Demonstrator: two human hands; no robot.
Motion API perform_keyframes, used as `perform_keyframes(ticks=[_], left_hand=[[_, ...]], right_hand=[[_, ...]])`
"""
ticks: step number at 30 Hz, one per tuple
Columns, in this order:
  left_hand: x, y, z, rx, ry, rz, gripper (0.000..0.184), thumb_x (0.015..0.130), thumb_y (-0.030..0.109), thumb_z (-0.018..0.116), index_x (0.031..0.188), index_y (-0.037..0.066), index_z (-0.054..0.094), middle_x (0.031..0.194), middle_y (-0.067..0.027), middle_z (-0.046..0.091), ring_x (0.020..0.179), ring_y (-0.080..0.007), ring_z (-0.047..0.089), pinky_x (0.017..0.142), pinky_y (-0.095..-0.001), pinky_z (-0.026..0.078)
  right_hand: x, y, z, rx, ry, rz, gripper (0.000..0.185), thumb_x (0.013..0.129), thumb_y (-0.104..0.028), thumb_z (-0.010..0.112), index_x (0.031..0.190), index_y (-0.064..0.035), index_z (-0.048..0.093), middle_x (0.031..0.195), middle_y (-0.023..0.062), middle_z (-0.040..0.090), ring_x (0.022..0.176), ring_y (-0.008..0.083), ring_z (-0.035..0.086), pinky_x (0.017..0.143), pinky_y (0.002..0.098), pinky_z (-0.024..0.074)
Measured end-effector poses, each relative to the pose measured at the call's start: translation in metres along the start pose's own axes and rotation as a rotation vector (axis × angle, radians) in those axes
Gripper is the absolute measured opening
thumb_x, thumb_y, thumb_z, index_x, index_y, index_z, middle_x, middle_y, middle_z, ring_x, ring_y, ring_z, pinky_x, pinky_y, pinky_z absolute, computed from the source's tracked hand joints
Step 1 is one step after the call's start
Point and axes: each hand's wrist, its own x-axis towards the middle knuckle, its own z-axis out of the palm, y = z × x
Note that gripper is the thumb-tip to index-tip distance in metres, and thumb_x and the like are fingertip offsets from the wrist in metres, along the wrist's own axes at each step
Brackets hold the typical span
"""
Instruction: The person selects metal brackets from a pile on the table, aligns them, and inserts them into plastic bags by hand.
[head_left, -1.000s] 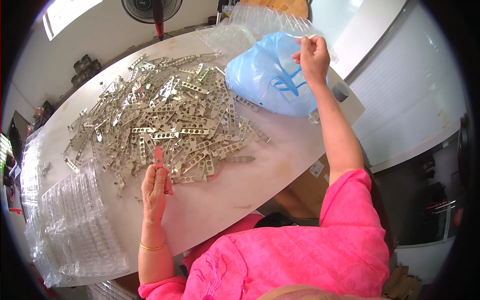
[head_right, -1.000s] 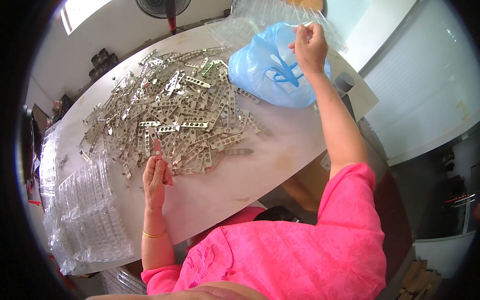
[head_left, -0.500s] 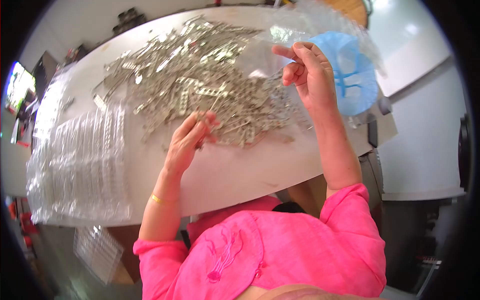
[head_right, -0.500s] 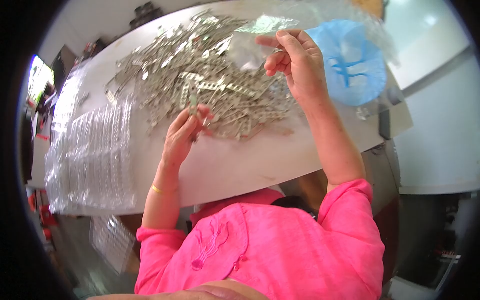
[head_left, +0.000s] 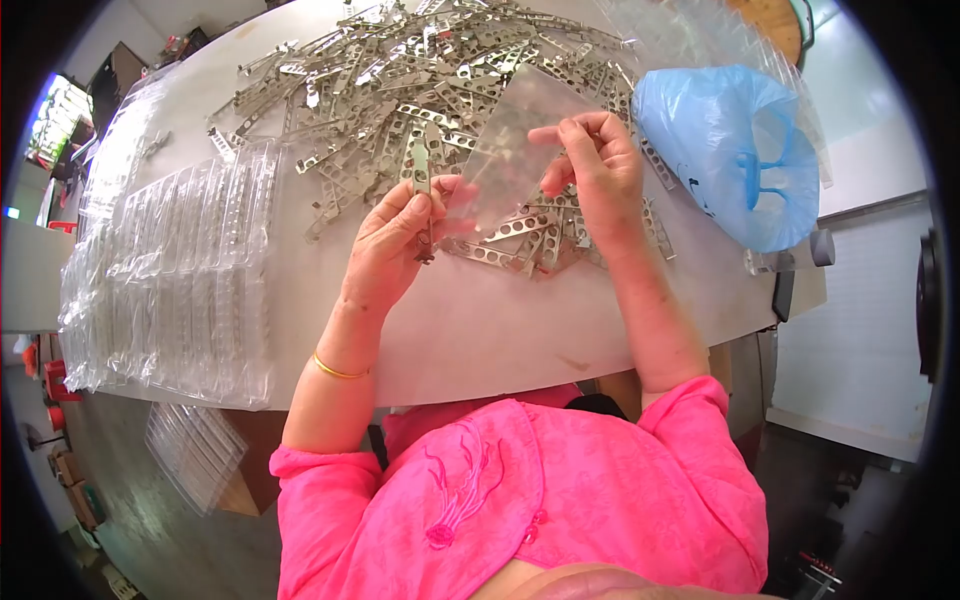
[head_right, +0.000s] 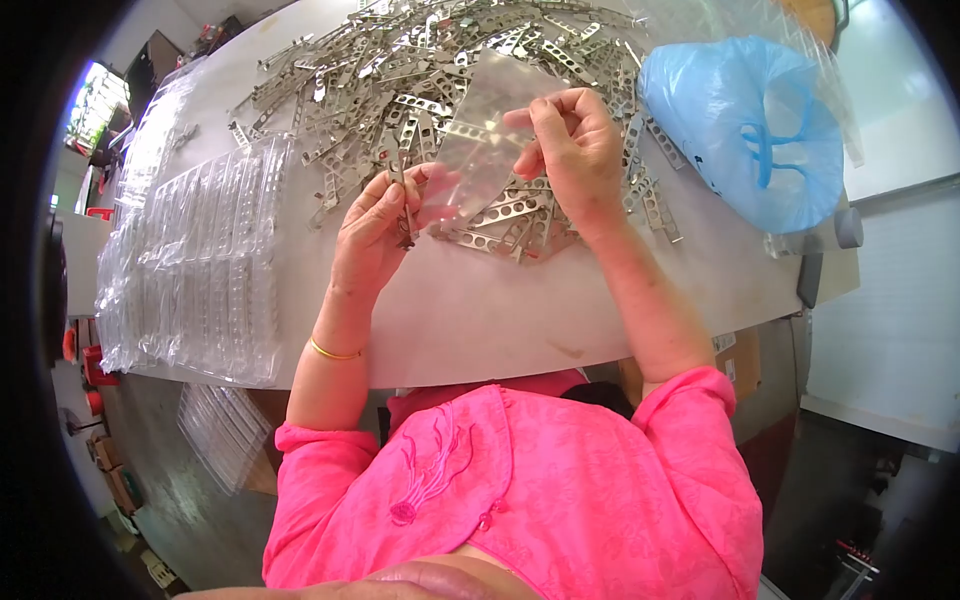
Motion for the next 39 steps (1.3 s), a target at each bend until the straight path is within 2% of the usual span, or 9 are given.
perform_keyframes(ticks=[2,4,8,13,17,19,25,36,39], left_hand=[[-0.001,0.001,0.004,-0.040,-0.019,0.009,0.017,0.105,0.014,0.050,0.096,0.002,0.058,0.133,-0.0194,0.057,0.132,-0.0324,0.051,0.100,-0.0509,0.052],[0.000,-0.002,0.007,0.054,0.022,0.005,0.026,0.105,0.024,0.054,0.114,0.002,0.064,0.125,-0.0089,0.064,0.085,-0.0073,0.059,0.066,-0.0200,0.039],[-0.002,-0.005,0.006,0.136,-0.007,-0.054,0.026,0.105,0.025,0.054,0.114,0.003,0.064,0.122,-0.0061,0.066,0.080,-0.0047,0.057,0.064,-0.0193,0.040],[-0.007,-0.004,0.011,0.409,0.031,-0.144,0.025,0.104,0.028,0.056,0.113,0.007,0.065,0.097,0.0057,0.066,0.071,-0.0003,0.045,0.060,-0.0170,0.037],[-0.006,-0.003,0.012,0.450,0.059,-0.148,0.022,0.105,0.025,0.054,0.101,0.006,0.063,0.100,-0.0012,0.065,0.071,-0.0022,0.047,0.059,-0.0178,0.033],[-0.006,-0.004,0.007,0.449,0.042,-0.159,0.022,0.104,0.027,0.056,0.107,0.007,0.065,0.086,0.0062,0.062,0.070,-0.0008,0.045,0.062,-0.0171,0.038],[-0.007,-0.004,0.007,0.476,0.065,-0.170,0.023,0.105,0.028,0.055,0.106,0.008,0.066,0.085,0.0059,0.062,0.072,-0.0010,0.046,0.063,-0.0177,0.039],[-0.004,-0.007,0.001,0.333,0.095,-0.117,0.026,0.104,0.031,0.055,0.111,0.008,0.067,0.097,-0.0021,0.072,0.078,-0.0057,0.063,0.064,-0.0195,0.042],[-0.003,-0.007,-0.001,0.291,0.043,-0.106,0.026,0.107,0.024,0.048,0.102,0.002,0.062,0.104,-0.0111,0.066,0.083,-0.0166,0.066,0.067,-0.0273,0.052]], right_hand=[[0.000,0.007,-0.002,0.007,0.017,0.014,0.011,0.100,-0.015,0.057,0.097,-0.0044,0.053,0.094,0.0139,0.074,0.053,0.0084,0.061,0.049,0.0228,0.0510],[-0.001,0.012,-0.004,0.016,0.035,0.027,0.011,0.099,-0.014,0.057,0.096,-0.0044,0.053,0.093,0.0133,0.074,0.053,0.0080,0.061,0.049,0.0225,0.0505],[-0.006,0.017,-0.003,0.006,-0.004,0.074,0.012,0.099,-0.014,0.057,0.096,-0.0039,0.053,0.092,0.0132,0.074,0.052,0.0069,0.059,0.049,0.0217,0.0496],[-0.013,0.021,-0.002,0.031,-0.092,0.117,0.010,0.101,-0.014,0.057,0.096,-0.0054,0.054,0.094,0.0157,0.073,0.052,0.0074,0.058,0.049,0.0221,0.0495],[-0.018,0.024,-0.003,0.102,-0.204,0.137,0.013,0.100,-0.016,0.059,0.102,-0.0044,0.055,0.091,0.0121,0.072,0.054,0.0056,0.057,0.050,0.0210,0.0483],[-0.023,0.025,-0.004,0.114,-0.260,0.164,0.015,0.100,-0.017,0.060,0.106,-0.0037,0.056,0.091,0.0104,0.072,0.055,0.0049,0.057,0.050,0.0204,0.0475],[-0.032,0.019,0.003,-0.061,-0.428,0.203,0.017,0.098,-0.018,0.065,0.107,-0.0033,0.064,0.085,0.0035,0.071,0.055,0.0041,0.054,0.048,0.0193,0.0422],[-0.018,0.028,-0.009,-0.003,-0.050,0.130,0.019,0.098,-0.021,0.066,0.097,-0.0014,0.066,0.075,0.0052,0.069,0.053,0.0062,0.058,0.046,0.0206,0.0439],[-0.016,0.033,-0.011,0.017,-0.004,0.086,0.020,0.098,-0.021,0.067,0.097,-0.0017,0.066,0.075,0.0053,0.068,0.053,0.0065,0.058,0.046,0.0208,0.0441]])
